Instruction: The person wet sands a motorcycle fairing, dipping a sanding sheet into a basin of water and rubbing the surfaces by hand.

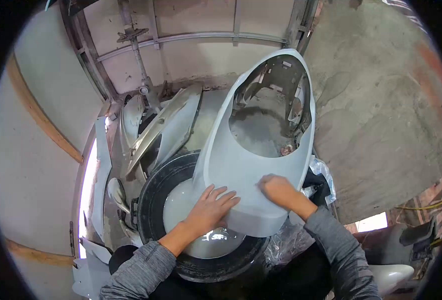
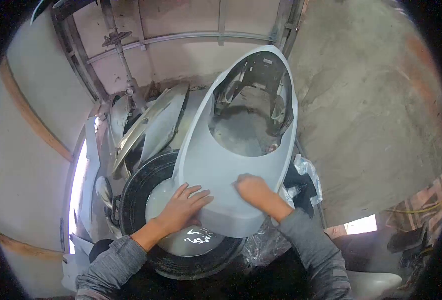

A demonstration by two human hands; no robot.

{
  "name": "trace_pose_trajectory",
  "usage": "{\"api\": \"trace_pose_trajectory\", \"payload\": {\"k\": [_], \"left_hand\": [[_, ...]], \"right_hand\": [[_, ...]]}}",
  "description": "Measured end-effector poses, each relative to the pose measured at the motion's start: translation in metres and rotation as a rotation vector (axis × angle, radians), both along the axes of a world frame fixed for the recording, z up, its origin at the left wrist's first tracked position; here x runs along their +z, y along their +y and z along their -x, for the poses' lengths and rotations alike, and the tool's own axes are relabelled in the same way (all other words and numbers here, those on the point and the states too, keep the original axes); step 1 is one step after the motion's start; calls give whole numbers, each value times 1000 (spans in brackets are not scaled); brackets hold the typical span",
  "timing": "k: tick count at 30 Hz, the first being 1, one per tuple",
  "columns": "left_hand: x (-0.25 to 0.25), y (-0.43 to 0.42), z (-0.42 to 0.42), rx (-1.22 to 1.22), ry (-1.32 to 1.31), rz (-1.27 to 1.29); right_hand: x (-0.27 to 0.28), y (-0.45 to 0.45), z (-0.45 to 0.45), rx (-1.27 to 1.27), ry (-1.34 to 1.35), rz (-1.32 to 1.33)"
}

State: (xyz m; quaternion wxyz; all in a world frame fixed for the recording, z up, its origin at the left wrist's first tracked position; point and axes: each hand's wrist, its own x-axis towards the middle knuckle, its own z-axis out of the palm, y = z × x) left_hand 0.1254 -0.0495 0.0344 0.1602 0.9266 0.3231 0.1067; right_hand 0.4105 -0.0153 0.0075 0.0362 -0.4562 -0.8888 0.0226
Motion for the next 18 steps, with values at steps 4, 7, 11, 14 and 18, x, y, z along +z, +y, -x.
{"api": "trace_pose_trajectory", "payload": {"k": [4,7,11,14,18], "left_hand": [[2,6,5,-18,-16,7],[1,3,2,-18,-3,2],[1,4,3,-1,40,15],[0,6,3,-4,55,34],[0,4,3,-13,4,19]], "right_hand": [[18,-24,27,206,118,-30],[0,-10,-3,70,124,46],[-8,-9,0,-68,-5,83],[11,-29,17,106,227,71],[-6,-7,-6,-170,114,97]]}}
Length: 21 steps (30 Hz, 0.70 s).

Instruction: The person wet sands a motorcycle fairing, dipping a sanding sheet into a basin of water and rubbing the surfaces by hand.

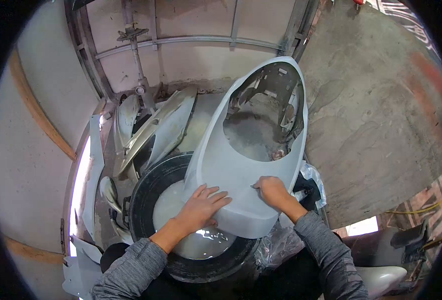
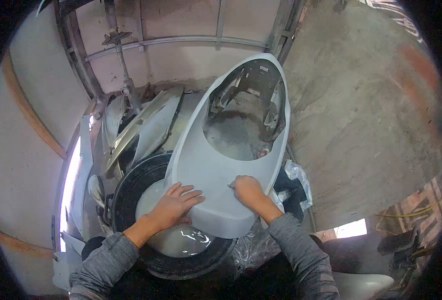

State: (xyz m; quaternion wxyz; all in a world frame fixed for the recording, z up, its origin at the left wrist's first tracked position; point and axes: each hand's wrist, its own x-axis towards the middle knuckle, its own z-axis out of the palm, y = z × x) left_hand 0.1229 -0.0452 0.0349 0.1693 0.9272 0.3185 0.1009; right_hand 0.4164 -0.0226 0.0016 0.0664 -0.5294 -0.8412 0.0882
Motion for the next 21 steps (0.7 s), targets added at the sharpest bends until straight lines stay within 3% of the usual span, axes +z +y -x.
{"api": "trace_pose_trajectory", "payload": {"k": [4,6,7,10,12,14,15,18,21], "left_hand": [[1,2,0,12,55,23],[2,1,-2,6,57,21],[2,1,-3,0,56,18],[1,2,0,24,60,12],[1,5,2,48,59,9],[2,5,0,50,68,-2],[3,3,0,52,80,-10],[-2,4,0,48,76,-18],[0,7,1,50,88,-8]], "right_hand": [[12,-26,35,233,243,-122],[12,-24,23,125,360,-1],[8,-9,12,-25,200,62],[6,-5,17,-39,82,41],[16,-29,29,67,143,19],[32,-41,28,113,511,138],[24,-29,15,14,322,181],[-11,5,-8,-166,209,125],[17,-38,36,24,444,65]]}}
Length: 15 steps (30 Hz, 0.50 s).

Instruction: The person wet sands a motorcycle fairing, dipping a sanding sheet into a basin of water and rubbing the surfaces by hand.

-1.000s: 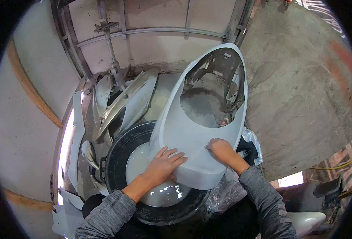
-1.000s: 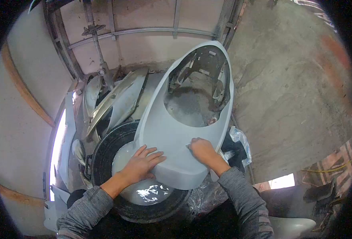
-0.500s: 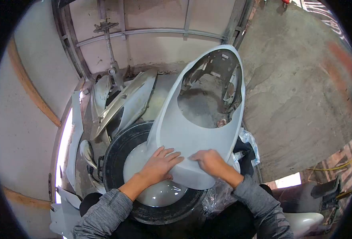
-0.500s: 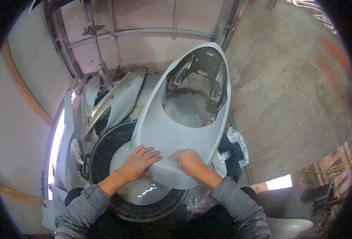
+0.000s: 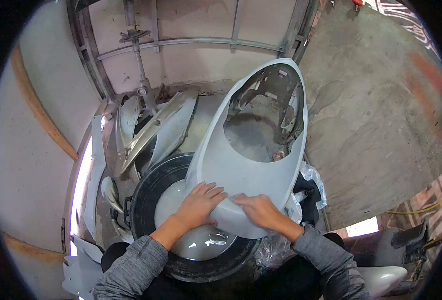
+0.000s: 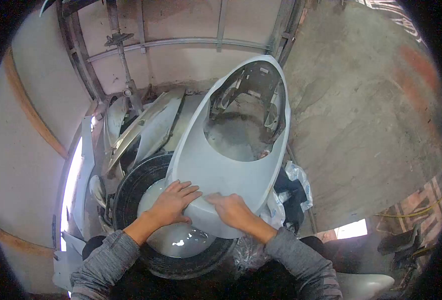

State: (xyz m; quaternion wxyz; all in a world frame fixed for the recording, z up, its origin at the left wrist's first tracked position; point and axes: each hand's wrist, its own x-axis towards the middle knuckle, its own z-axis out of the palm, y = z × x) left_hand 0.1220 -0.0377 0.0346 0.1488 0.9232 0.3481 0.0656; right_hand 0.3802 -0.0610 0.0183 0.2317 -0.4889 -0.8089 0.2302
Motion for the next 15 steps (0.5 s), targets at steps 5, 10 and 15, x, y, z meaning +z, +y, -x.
{"api": "trace_pose_trajectory", "payload": {"k": [5,10,15], "left_hand": [[-2,0,-2,-17,10,-32],[17,-9,-19,68,149,-29],[4,-12,-28,134,112,-55]], "right_hand": [[-28,47,-58,-150,-359,90],[24,-14,-10,105,112,10],[0,18,-69,-107,-482,204]]}}
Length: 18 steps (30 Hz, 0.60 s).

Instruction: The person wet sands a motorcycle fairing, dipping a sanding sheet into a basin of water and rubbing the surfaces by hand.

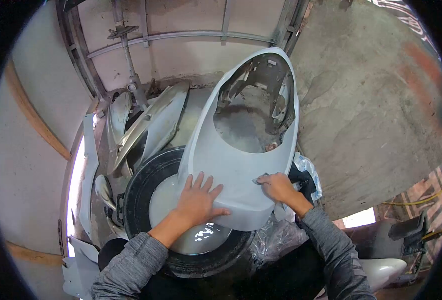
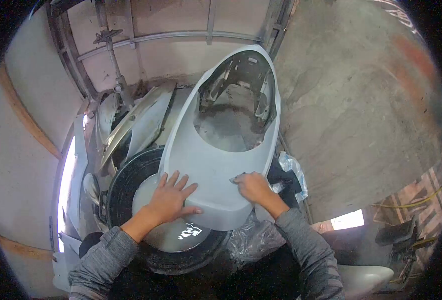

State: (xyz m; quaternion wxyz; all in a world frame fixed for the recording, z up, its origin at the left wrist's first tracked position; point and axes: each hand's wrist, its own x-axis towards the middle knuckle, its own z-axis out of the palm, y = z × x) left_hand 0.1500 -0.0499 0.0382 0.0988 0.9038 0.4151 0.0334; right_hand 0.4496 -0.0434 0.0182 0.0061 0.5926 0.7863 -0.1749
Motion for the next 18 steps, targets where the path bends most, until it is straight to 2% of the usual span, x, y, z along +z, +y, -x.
{"api": "trace_pose_trajectory", "payload": {"k": [2,3,4,7,8,10,11,12,15,16,18], "left_hand": [[0,3,2,-1,15,1],[0,4,3,1,32,2],[-2,3,3,6,28,9],[-4,1,0,-11,-11,-8],[-2,1,-1,-5,7,-9],[-1,3,-1,6,25,-10],[-1,4,0,7,20,-6],[-2,3,0,4,17,1],[-9,1,-1,0,-6,-26],[-8,1,-1,0,-11,-27],[-4,4,1,0,8,18]], "right_hand": [[1,-28,25,150,104,-152],[13,-49,42,193,454,-274],[12,-45,32,196,452,-266],[11,-26,-5,43,54,-134],[6,-34,0,39,53,-134],[8,-59,32,170,295,-383],[22,-70,43,128,477,-343],[22,-65,34,128,476,-340],[22,-31,-3,25,32,-137],[22,-39,4,25,27,-139],[21,-67,31,123,453,-224]]}}
